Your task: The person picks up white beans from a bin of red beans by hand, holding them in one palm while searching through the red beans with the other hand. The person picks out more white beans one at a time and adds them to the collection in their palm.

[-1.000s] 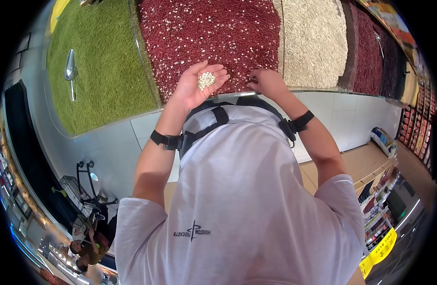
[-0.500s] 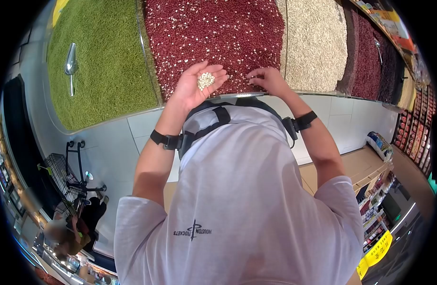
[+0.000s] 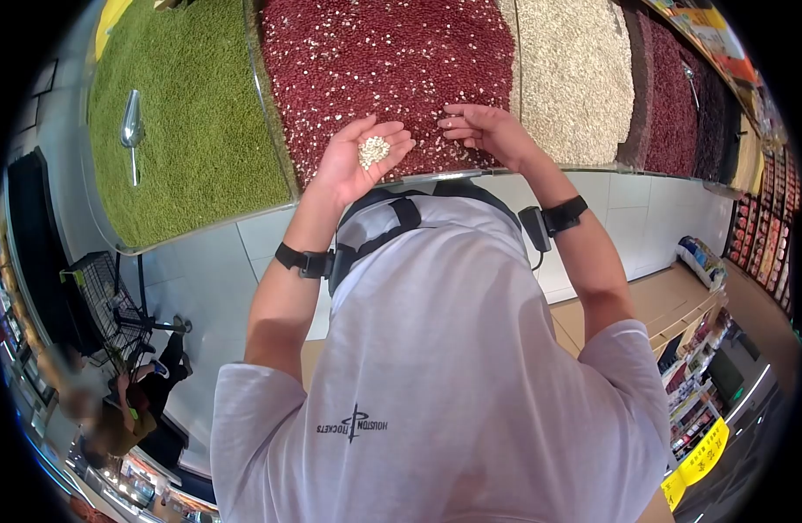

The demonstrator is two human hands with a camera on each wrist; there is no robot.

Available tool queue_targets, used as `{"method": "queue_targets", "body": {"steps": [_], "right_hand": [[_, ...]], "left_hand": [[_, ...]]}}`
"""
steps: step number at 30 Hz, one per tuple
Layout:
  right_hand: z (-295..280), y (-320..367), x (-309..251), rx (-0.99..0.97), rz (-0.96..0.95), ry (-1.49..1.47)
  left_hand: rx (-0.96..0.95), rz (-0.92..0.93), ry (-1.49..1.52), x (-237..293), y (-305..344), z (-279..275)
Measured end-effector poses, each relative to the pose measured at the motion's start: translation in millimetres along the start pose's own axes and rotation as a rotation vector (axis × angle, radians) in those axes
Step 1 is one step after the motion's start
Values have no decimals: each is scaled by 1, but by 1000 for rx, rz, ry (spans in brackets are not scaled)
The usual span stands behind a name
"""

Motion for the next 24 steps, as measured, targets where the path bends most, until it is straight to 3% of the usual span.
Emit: {"method": "queue_targets", "body": {"steps": [19, 22, 24], "right_hand": [[18, 8, -11, 47, -38, -32], [38, 14, -24, 61, -64, 3], [54, 18, -35, -7, -135, 179]], "left_hand": [[18, 12, 11, -5, 0, 3], [11, 6, -32, -12, -3, 13], [4, 2, -43, -14, -10, 14]]}}
Point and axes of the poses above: each hand's wrist, its own y-axis away from the middle knuckle, its own z-axis out of the palm, x = y × z, the point moved 6 cm from there along -y, towards the middle knuckle, and after that the axes turned 1 degree about z, right-handed, at the moved point
